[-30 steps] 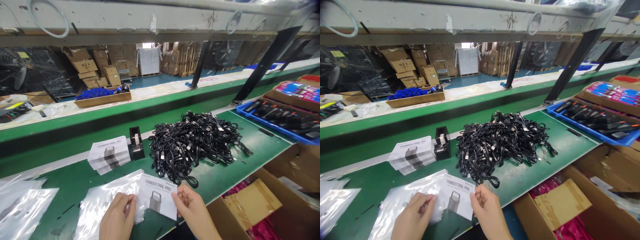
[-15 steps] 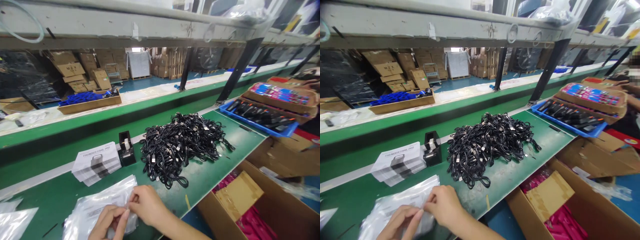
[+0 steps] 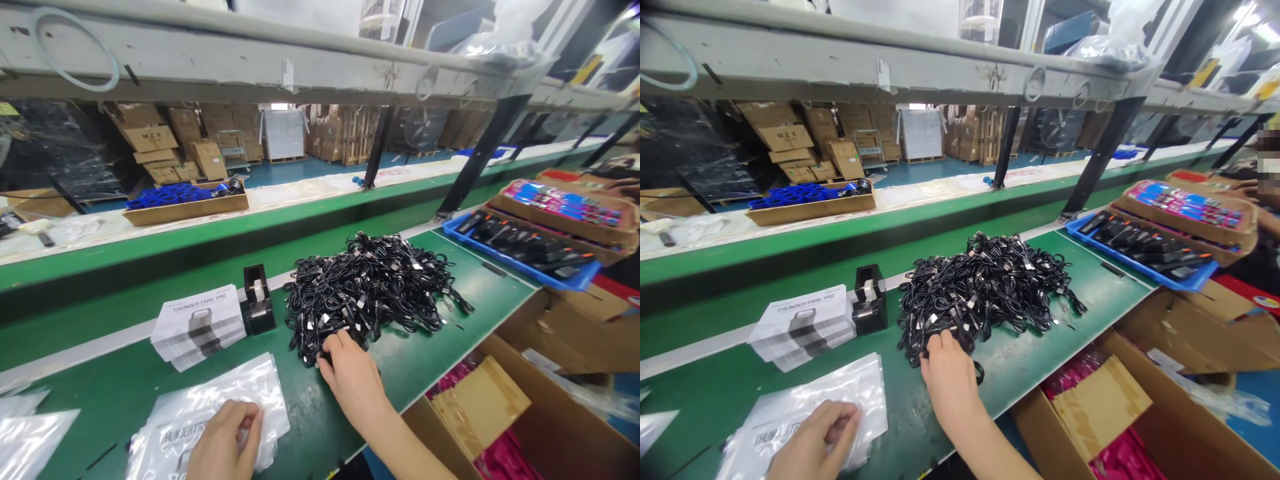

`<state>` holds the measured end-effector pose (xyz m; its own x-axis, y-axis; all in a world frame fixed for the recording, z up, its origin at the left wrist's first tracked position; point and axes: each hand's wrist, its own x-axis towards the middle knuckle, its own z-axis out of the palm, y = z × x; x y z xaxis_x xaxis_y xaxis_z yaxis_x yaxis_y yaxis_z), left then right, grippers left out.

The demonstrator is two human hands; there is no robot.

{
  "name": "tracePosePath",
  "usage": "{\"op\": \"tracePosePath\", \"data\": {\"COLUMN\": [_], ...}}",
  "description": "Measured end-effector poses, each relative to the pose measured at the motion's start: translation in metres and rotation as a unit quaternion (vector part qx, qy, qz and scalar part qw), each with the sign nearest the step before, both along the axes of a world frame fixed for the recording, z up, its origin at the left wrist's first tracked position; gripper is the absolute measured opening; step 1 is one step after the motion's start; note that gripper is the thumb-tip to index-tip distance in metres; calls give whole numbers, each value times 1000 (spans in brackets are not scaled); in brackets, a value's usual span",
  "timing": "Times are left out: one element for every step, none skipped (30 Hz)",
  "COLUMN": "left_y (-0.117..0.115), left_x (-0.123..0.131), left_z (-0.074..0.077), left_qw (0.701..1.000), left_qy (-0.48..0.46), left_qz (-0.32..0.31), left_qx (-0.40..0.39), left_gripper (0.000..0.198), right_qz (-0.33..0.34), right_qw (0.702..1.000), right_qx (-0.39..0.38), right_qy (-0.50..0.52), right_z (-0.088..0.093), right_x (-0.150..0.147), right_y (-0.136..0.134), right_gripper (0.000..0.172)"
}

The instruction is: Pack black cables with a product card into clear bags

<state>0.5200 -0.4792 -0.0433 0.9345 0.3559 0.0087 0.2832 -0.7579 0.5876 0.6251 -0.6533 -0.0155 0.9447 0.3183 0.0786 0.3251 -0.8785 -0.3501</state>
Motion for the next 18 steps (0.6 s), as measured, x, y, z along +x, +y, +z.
{"op": "tracePosePath", "data": {"left_y": [1,2,4,6,8,10,11,11,12,12,11,11,11,12,12,13,14,15], "left_x": [0,0,0,-1,-2,-3,-3,-4,-4,-4,-4,-4,-4,-4,-4,-4,-4,-5], "left_z": [1,2,2,3,2,2,2,1,1,1,1,1,1,1,0,0,-1,-2], "left_qw": [1000,1000,999,999,998,997,996,994,993,991,990,989,988,987,985,983,980,976], "left_qy": [11,22,32,41,48,53,58,61,61,62,62,62,61,61,60,58,53,48], "left_qz": [-8,-16,-23,-25,-23,-17,-12,-4,6,13,18,20,22,22,21,19,19,24], "left_qx": [2,-2,-11,-24,-38,-55,-73,-91,-105,-118,-129,-136,-140,-146,-157,-174,-193,-210], "left_gripper": [19,20,21,22,24,25,26,27,28,29,29,29,29,29,28,27,26,26], "right_qz": [19,33,43,46,42,34,23,11,1,-7,-15,-22,-27,-28,-25,-23,-24,-28], "right_qw": [998,988,968,934,890,844,806,782,775,777,779,775,759,732,698,665,643,636], "right_qx": [63,139,224,309,387,452,499,529,545,553,558,565,579,598,615,627,633,636], "right_qy": [20,56,109,173,236,287,318,328,318,300,285,282,295,324,365,404,430,437], "right_z": [-1,-2,-4,-6,-9,-12,-15,-18,-20,-21,-21,-21,-19,-18,-18,-18,-20,-23], "right_x": [-3,-7,-10,-13,-16,-17,-18,-19,-19,-18,-18,-19,-20,-22,-24,-27,-29,-32], "right_y": [3,7,12,16,21,26,30,32,34,35,35,35,35,36,39,42,46,49], "right_gripper": [4,4,3,3,10,19,28,34,36,34,31,29,29,30,32,34,36,37]}}
